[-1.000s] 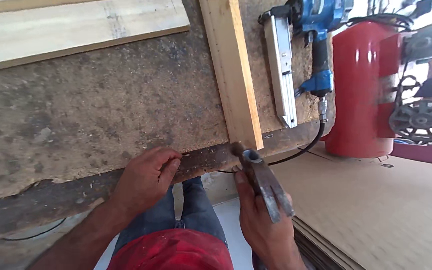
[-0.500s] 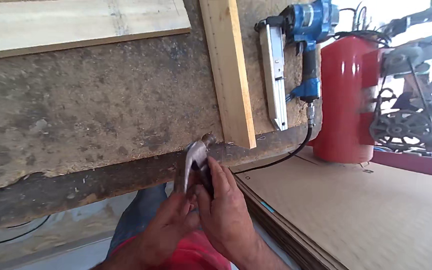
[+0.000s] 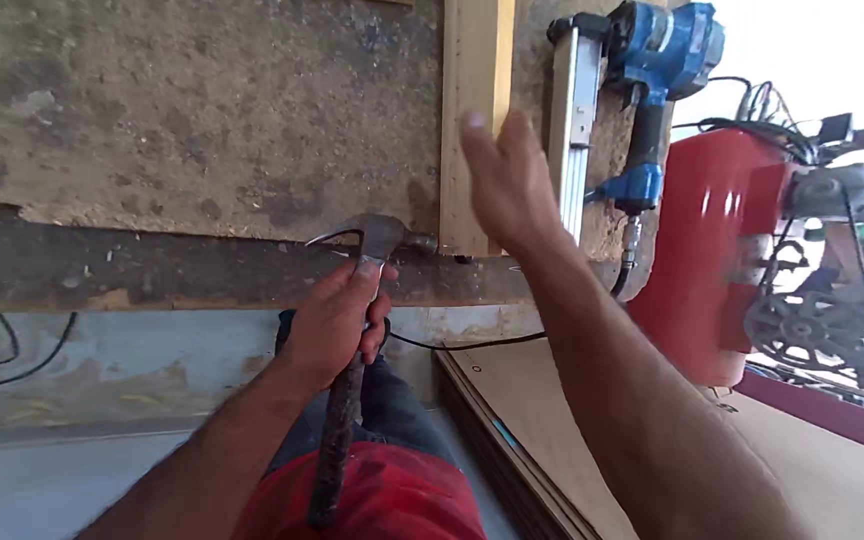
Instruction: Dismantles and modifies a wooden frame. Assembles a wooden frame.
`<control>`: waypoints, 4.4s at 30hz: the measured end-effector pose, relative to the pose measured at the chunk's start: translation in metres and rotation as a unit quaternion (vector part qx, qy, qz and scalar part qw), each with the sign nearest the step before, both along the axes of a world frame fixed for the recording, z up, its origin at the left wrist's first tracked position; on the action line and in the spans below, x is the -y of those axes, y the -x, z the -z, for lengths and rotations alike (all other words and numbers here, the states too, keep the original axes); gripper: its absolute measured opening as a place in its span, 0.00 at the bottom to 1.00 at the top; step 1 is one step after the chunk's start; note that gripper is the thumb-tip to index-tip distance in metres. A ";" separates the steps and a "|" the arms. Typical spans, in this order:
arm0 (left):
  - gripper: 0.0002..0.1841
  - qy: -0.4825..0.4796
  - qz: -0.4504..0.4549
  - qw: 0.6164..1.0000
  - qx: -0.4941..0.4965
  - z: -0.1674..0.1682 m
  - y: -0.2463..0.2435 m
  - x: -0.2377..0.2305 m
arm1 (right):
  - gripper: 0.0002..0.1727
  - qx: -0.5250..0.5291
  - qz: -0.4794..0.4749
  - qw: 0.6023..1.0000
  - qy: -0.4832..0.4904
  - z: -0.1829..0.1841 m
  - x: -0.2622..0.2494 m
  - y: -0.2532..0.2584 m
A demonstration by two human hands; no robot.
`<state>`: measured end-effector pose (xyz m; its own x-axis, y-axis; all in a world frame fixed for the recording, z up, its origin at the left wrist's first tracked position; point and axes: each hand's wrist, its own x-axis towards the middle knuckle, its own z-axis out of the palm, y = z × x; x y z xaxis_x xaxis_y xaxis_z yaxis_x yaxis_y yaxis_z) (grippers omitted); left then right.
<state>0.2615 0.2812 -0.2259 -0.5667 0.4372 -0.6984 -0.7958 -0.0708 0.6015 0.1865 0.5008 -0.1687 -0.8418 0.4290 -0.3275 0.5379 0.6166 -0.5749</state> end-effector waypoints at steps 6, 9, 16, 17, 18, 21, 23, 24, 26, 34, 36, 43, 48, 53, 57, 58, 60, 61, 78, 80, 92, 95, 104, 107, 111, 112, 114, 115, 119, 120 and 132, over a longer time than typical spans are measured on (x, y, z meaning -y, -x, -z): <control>0.16 -0.012 -0.028 1.000 0.008 0.003 -0.001 -0.012 | 0.22 -0.024 0.037 0.999 0.007 0.014 0.006 0.006; 0.21 0.008 0.013 1.000 0.020 0.002 0.000 -0.009 | 0.22 -0.058 0.050 0.995 0.070 0.018 0.002 0.006; 0.23 0.046 -0.054 0.997 0.005 -0.001 -0.001 -0.019 | 0.22 -0.078 0.056 0.991 0.097 0.022 0.001 0.005; 0.22 0.045 -0.013 0.999 0.009 -0.005 0.000 -0.021 | 0.21 -0.074 0.054 0.992 0.088 0.021 0.002 0.006; 0.22 0.045 0.009 0.999 0.011 -0.008 0.003 -0.020 | 0.21 -0.070 0.052 0.993 0.081 0.020 0.002 0.006; 0.23 0.067 -0.032 0.997 0.014 -0.009 0.013 -0.010 | 0.21 -0.050 0.046 0.996 0.065 0.019 0.002 0.006; 0.23 0.076 -0.032 0.997 0.010 -0.011 0.017 -0.011 | 0.22 -0.049 0.047 0.996 0.061 0.018 0.002 0.007; 0.23 0.069 -0.005 0.998 0.003 -0.013 0.016 -0.015 | 0.22 -0.046 0.046 0.996 0.060 0.018 0.002 0.008; 0.23 0.064 0.027 0.998 0.005 -0.017 0.011 -0.022 | 0.22 -0.046 0.044 0.996 0.060 0.019 0.003 0.007; 0.23 0.072 -0.012 0.997 0.007 -0.011 0.000 -0.019 | 0.22 -0.038 0.038 0.997 0.047 0.017 0.003 0.006; 0.22 0.077 -0.009 0.997 0.011 -0.010 0.001 -0.016 | 0.21 -0.046 0.040 0.997 0.050 0.018 0.003 0.006; 0.23 0.061 -0.033 0.997 -0.020 -0.015 -0.005 -0.029 | 0.22 -0.033 0.038 0.998 0.036 0.014 0.003 0.006; 0.22 0.113 -0.140 0.984 0.011 -0.008 0.003 -0.016 | 0.21 -0.044 0.040 0.998 0.038 0.015 0.003 0.005; 0.23 0.054 -0.063 0.997 0.007 -0.007 -0.012 -0.032 | 0.21 -0.044 0.046 0.997 0.039 0.015 0.002 0.005; 0.22 0.104 -0.123 0.987 0.002 -0.002 -0.006 -0.025 | 0.21 -0.046 0.044 0.997 0.038 0.016 0.002 0.005; 0.22 0.095 -0.090 0.991 -0.015 -0.003 -0.011 -0.030 | 0.21 -0.047 0.044 0.997 0.039 0.016 0.002 0.006; 0.23 0.090 -0.049 0.994 -0.024 -0.008 -0.018 -0.039 | 0.21 -0.041 0.045 0.997 0.037 0.015 0.001 0.004; 0.22 0.091 -0.061 0.994 -0.023 -0.008 -0.018 -0.038 | 0.21 -0.038 0.045 0.998 0.036 0.015 0.001 0.003; 0.24 0.198 0.051 0.955 -0.215 0.010 -0.042 -0.037 | 0.20 -0.052 0.040 0.996 0.055 0.016 0.000 0.001; 0.19 0.174 -0.031 0.957 -0.228 0.002 -0.040 -0.035 | 0.20 -0.061 0.039 0.996 0.057 0.015 -0.004 0.007; 0.24 0.283 -0.013 0.893 -0.349 -0.004 -0.018 -0.024 | 0.19 -0.048 0.045 0.995 0.076 0.012 -0.003 0.003; 0.27 0.328 0.089 0.861 -0.378 -0.004 -0.020 -0.032 | 0.20 -0.047 0.036 0.996 0.070 0.013 -0.004 0.003; 0.18 0.149 -0.102 0.947 -0.264 -0.009 -0.015 -0.007 | 0.20 -0.060 0.032 0.995 0.073 0.015 -0.002 0.002; 0.24 0.016 -0.153 0.985 -0.083 0.018 -0.017 -0.003 | 0.19 -0.065 0.035 0.994 0.079 0.015 -0.004 0.002; 0.28 -0.141 -0.151 0.977 0.041 0.054 -0.026 -0.004 | 0.21 -0.058 0.033 0.995 0.078 0.017 -0.004 0.002; 0.27 -0.162 -0.141 0.976 0.043 0.057 -0.029 -0.009 | 0.21 -0.057 0.034 0.995 0.075 0.017 -0.004 0.002; 0.26 -0.163 -0.135 0.977 0.038 0.056 -0.030 -0.023 | 0.21 -0.054 0.035 0.996 0.068 0.016 -0.004 0.003; 0.26 -0.144 -0.136 0.980 0.035 0.054 -0.031 -0.030 | 0.21 -0.051 0.038 0.996 0.065 0.016 -0.004 0.002; 0.25 -0.101 -0.144 0.984 0.037 0.051 -0.034 -0.042 | 0.21 -0.058 0.051 0.995 0.063 0.018 -0.004 0.003; 0.25 -0.104 -0.143 0.984 0.039 0.050 -0.037 -0.042 | 0.20 -0.059 0.051 0.995 0.064 0.019 -0.003 0.002; 0.25 -0.055 -0.247 0.968 0.006 0.016 -0.068 -0.080 | 0.21 -0.061 0.049 0.994 0.073 0.018 -0.004 0.001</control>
<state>0.3293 0.3611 -0.2422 -0.7175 0.1874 -0.6709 -0.6557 -0.5066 0.5598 0.1856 0.5045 -0.1871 -0.8356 0.4664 -0.2903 0.5119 0.4691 -0.7197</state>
